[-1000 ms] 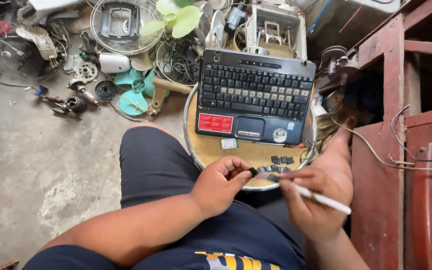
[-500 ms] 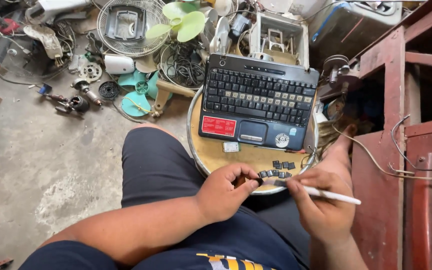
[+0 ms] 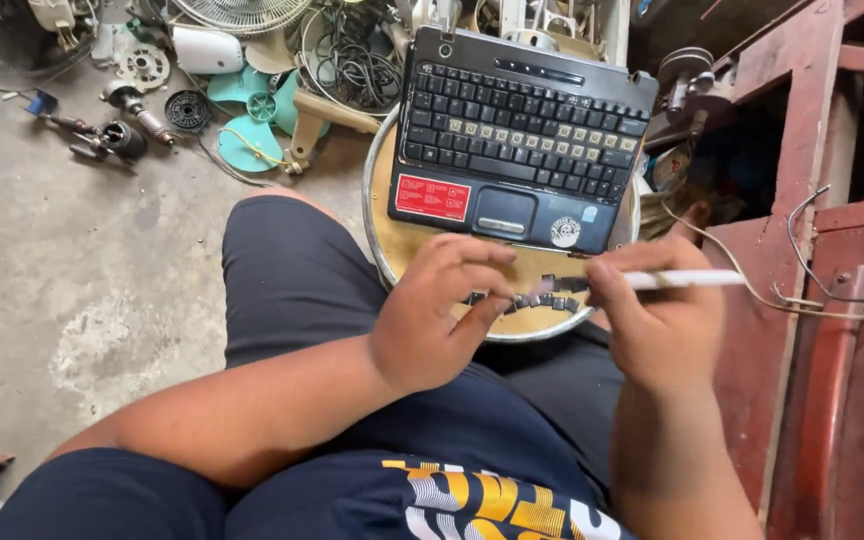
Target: Cleaning and organizing individual laptop keyboard keys using a small brush and placing them on a tray.
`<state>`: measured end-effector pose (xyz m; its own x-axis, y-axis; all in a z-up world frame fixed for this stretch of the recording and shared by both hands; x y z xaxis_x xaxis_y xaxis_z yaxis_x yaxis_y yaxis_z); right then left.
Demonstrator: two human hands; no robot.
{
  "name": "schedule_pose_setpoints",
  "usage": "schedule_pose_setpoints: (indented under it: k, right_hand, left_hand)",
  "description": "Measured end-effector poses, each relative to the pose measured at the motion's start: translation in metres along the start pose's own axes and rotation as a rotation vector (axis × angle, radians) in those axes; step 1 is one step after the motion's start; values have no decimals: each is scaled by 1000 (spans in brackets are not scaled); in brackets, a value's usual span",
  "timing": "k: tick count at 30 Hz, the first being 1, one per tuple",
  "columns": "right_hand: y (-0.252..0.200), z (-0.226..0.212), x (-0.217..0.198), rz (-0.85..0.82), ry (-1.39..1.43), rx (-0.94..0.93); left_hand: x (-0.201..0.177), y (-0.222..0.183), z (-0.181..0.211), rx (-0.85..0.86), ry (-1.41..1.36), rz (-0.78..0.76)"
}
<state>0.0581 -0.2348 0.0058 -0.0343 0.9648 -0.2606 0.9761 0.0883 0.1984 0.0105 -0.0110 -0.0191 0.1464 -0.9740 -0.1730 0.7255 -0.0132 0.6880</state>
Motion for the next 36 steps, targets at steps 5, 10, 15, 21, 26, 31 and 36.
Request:
schedule_pose_setpoints:
  k: [5,10,15,21,26,31,36]
  right_hand:
    - [-17,-29,14,-64,-89,3]
    - [-18,-24,13,-188,218,101]
    - [0,-7,17,-36,-171,201]
    - [32,14,38,9,-243,150]
    - [70,28,65,-70,-228,30]
    - [98,48,86,-8,-120,185]
    - [114,37,95,-181,-545,-264]
  left_hand:
    - [-18,13,5,404,206,-123]
    - [-23,18,-1,592,192,-192]
    - [-24,9,-46,530,311,-269]
    - [-22,2,-120,466,480,-225]
    - [-15,-7,-144,435,559,-256]
    - [-12,-11,-145,470,552,-255]
    - [-9,-12,-149,433,527,-276]
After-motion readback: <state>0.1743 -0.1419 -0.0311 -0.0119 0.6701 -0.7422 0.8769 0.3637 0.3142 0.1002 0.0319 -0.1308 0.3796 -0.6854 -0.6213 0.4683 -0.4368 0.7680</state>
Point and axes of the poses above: each hand's wrist, its own y-axis towards the middle knuckle, its own x-axis out of the palm, z = x × y, the point moved 1 cm from there along y, towards the middle knuckle, and after that the axes turned 11 degrees about x, right-handed, at the moved point
